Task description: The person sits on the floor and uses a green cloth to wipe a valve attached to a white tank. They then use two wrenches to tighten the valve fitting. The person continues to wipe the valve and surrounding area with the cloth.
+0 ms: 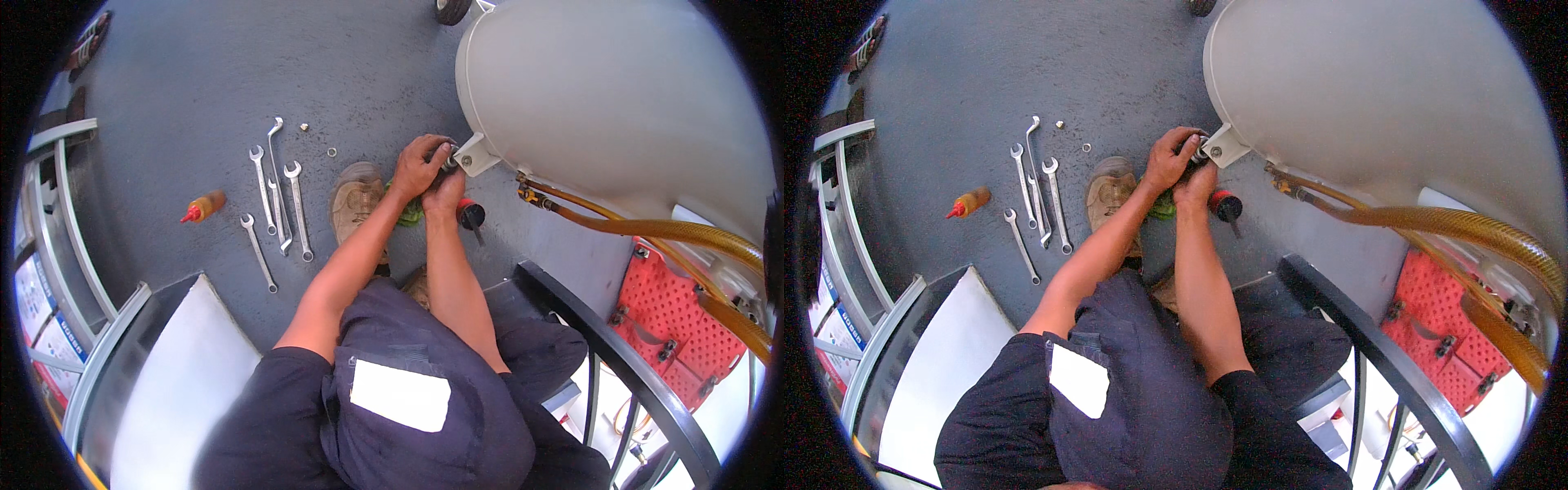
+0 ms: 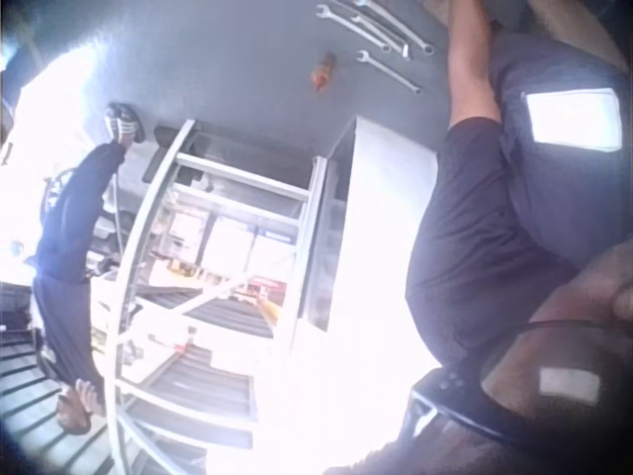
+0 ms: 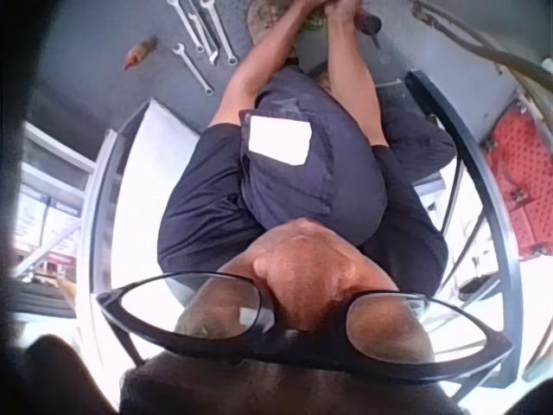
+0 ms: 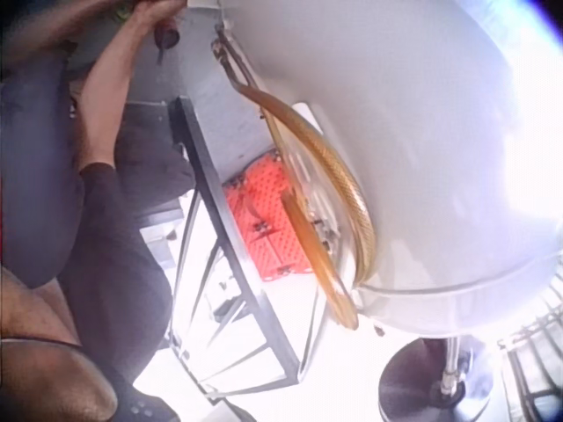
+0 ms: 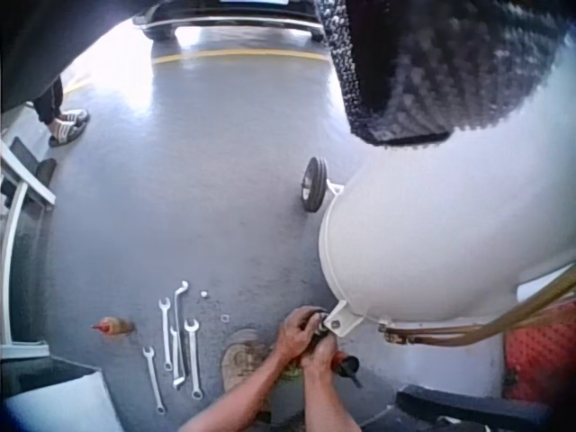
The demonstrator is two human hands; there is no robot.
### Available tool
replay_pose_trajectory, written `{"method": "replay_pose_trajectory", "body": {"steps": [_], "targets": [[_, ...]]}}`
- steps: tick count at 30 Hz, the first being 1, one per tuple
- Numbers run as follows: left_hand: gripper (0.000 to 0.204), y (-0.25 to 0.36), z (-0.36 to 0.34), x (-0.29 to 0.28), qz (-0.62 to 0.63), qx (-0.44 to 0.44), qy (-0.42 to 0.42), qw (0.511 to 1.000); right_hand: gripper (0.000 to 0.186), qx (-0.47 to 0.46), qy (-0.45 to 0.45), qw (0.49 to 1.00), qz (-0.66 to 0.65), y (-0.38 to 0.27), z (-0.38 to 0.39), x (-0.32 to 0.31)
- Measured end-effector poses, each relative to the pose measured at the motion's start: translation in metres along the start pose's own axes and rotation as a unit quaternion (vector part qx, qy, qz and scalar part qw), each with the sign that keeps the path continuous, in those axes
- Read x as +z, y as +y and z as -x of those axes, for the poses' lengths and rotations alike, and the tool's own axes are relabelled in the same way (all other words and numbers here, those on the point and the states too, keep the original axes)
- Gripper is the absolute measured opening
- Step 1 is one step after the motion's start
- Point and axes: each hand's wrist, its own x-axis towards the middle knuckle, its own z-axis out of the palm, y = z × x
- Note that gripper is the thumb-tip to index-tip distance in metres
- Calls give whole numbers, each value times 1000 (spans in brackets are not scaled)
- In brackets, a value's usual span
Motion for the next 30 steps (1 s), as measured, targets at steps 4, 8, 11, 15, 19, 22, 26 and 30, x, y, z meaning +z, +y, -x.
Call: {"method": "replay_pose_trajectory", "body": {"steps": [4,8,11,15,19,22,26,30], "targets": [[27,3,0,-1,-10,-10,10,1000,39,12,-7,1000,5,-4,4,9],[27,4,-2,0,4,-12,-2,1000,37,7,-4,1000,-9,-4,2,4],[28,1,-2,-1,-1,-19,2,1000,37,10,-10,1000,-18,-3,1,6],[29,2,-1,0,-8,-15,3,1000,38,7,-9,1000,-5,-2,-2,-1],[30,1,-2,-2,-5,-24,-1,1000,38,3,7,1000,8,-2,1,4],[29,4,-2,-3,-38,-29,-13,999,38,8,-4,1000,9,-4,2,5],[29,6,-2,-3,-29,-23,-8,999,37,9,-16,1000,7,-3,-1,3],[29,4,-2,-2,-15,-16,-7,1000,39,-3,-13,1000,-3,-1,-3,0]]}}
